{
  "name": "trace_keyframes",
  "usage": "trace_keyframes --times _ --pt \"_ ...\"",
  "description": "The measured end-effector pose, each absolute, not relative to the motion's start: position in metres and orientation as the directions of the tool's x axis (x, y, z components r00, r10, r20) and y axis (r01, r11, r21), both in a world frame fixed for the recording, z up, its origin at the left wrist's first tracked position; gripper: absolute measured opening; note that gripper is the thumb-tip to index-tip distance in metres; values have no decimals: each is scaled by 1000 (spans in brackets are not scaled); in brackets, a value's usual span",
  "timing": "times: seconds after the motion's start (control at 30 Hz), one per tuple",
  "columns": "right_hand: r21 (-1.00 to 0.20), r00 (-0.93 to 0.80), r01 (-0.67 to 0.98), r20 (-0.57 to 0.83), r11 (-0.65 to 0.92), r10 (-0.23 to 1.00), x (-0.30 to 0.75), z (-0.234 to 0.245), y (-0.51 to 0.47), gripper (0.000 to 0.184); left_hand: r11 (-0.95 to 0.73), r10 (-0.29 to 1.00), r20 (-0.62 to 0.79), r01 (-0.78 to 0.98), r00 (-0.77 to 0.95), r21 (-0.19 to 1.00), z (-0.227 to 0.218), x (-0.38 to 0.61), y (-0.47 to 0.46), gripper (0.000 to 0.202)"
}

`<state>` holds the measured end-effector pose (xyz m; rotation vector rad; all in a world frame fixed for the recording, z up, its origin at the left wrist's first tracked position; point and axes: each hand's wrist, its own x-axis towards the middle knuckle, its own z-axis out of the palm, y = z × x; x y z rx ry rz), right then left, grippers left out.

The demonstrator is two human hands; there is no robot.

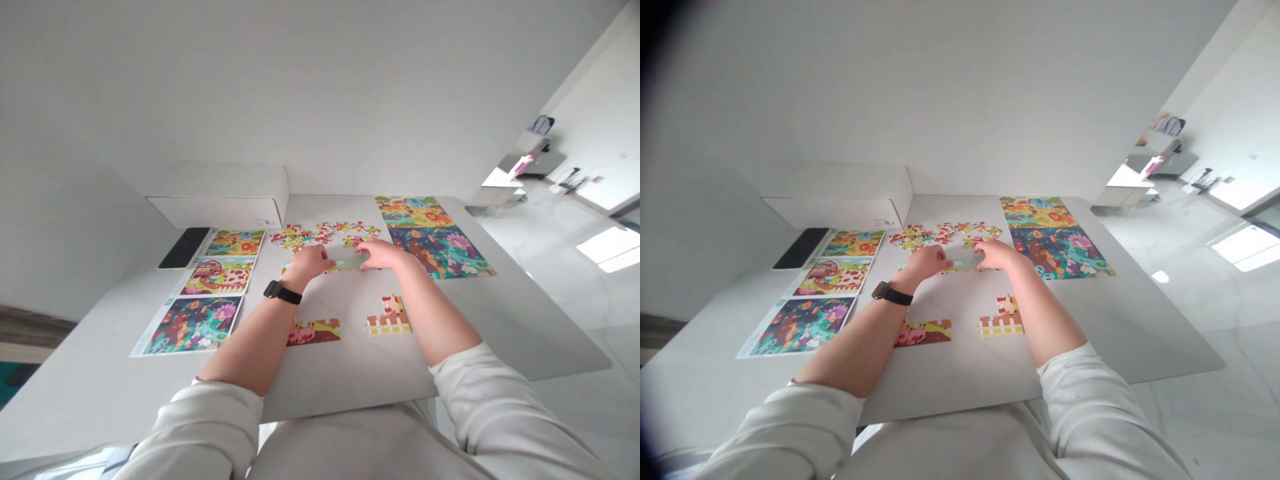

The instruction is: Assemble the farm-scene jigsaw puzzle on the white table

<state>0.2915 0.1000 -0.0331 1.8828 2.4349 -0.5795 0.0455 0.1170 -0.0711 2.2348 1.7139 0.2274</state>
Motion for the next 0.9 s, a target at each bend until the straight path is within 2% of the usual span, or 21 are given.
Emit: trace_keyframes --times 0.13,0.2,0.9 --pt "-172 -321 943 -252 284 913 290 -30 97 54 -243 959 -58 907 278 344 -72 45 117 33" --pt "-154 -323 944 -266 290 909 287 -30 96 52 -240 959 -59 906 278 350 -72 45 117 33" --pt "-178 -350 930 -168 321 921 285 -38 92 38 -228 961 -73 911 268 343 -71 47 114 32"
